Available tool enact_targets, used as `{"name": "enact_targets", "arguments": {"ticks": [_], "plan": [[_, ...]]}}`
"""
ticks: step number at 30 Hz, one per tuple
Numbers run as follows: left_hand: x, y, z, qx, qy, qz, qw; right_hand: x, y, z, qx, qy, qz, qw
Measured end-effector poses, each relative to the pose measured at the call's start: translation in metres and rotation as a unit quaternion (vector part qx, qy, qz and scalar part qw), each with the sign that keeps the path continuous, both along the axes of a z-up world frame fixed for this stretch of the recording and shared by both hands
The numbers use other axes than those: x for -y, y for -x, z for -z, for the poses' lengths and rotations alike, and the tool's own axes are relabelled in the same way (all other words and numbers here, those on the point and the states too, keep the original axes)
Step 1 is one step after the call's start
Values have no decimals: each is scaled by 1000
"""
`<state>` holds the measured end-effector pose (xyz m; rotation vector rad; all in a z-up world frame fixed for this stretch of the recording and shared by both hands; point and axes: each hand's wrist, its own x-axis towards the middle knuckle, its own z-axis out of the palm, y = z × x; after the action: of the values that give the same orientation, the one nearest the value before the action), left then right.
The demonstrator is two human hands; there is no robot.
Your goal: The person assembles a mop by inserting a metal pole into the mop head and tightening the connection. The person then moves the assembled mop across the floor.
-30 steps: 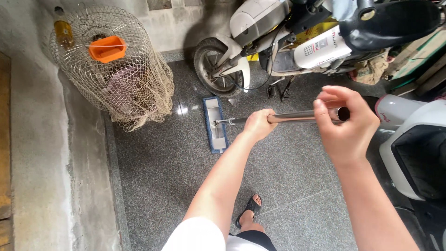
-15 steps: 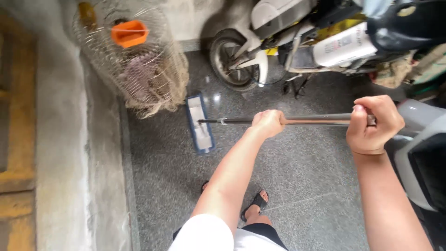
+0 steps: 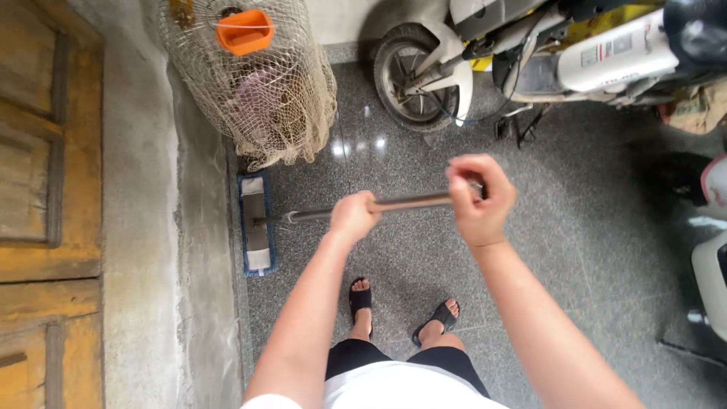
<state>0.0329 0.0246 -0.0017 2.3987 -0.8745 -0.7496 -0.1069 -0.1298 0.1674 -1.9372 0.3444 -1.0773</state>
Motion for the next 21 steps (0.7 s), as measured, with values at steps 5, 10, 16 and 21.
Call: {"name": "enact_targets", "arguments": {"ticks": [5, 10, 16, 21], "plan": [[-14, -6, 5, -8, 34, -51, 998, -19, -14, -20, 33, -261, -125, 956], [3, 13, 57, 6, 4, -37, 999, 2, 27, -10, -14, -319, -113, 941], [84, 83, 23, -55, -3, -4, 998, 66, 102, -46, -14, -302, -88, 949], [181, 162, -35, -99, 80, 74, 989, 127, 176, -109, -14, -231, -29, 972]]}}
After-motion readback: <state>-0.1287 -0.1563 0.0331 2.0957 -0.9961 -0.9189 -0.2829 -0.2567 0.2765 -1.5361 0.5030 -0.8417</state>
